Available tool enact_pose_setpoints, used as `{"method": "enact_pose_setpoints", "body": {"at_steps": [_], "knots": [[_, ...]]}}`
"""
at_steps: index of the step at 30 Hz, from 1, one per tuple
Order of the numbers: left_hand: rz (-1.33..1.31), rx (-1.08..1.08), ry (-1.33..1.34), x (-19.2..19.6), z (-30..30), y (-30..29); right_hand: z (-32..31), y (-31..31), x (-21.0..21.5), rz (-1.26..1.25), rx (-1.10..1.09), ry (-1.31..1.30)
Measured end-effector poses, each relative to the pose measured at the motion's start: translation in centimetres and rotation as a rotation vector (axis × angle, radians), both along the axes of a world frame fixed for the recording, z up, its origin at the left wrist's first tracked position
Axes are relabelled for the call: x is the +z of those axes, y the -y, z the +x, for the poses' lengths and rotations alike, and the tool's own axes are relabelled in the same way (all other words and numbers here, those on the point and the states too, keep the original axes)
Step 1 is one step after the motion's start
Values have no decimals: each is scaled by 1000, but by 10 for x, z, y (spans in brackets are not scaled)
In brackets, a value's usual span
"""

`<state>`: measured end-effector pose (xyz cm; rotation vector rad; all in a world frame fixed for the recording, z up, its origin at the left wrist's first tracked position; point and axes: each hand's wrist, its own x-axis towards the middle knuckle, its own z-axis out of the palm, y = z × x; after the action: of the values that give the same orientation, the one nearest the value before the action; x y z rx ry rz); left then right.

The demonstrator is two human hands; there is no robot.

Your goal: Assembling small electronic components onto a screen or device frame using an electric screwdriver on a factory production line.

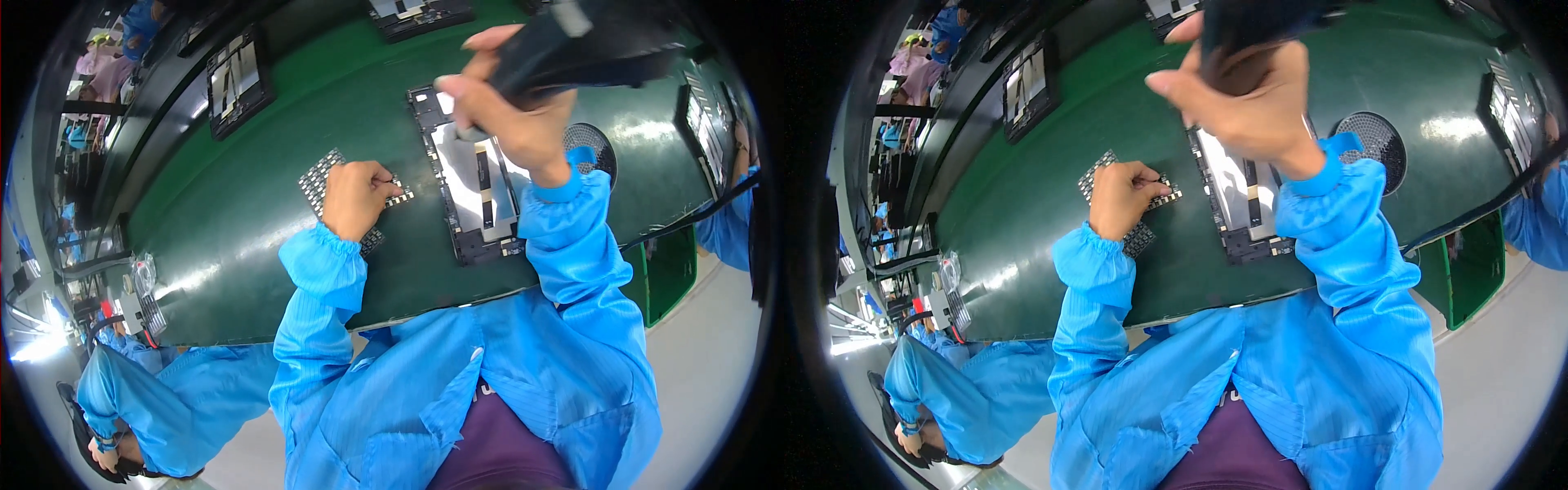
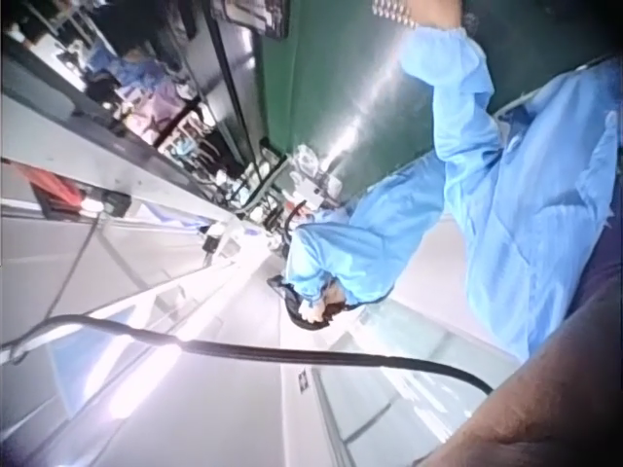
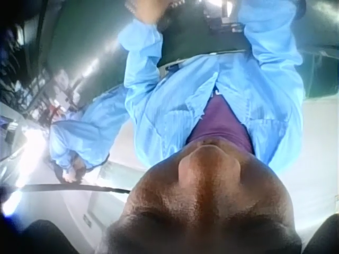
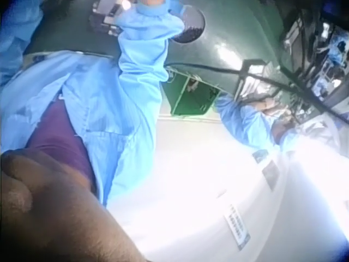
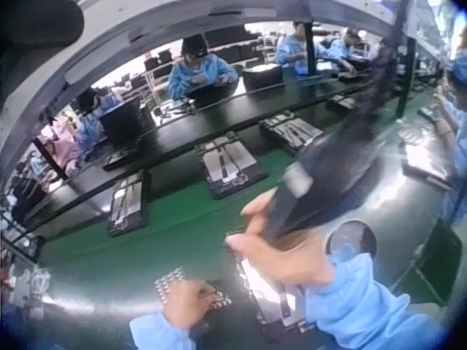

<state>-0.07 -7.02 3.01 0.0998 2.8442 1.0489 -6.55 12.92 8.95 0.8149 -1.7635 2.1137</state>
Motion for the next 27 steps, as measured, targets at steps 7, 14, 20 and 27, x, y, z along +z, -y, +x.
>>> {"method": "enact_pose_setpoints", "body": {"at_steps": [7,14,20,27], "knots": [[-154,-103,-302,-1,16,-9,-6,-101,1,-8,-195,7],[235,51,-373,-31,26,-28,-4,-135,-32,-154,-383,116],[287,248,-328,-42,20,-24,-13,-130,-45,-81,-357,130],[206,149,-383,-22,21,-35,-18,-126,-48,-29,-332,155]]}}
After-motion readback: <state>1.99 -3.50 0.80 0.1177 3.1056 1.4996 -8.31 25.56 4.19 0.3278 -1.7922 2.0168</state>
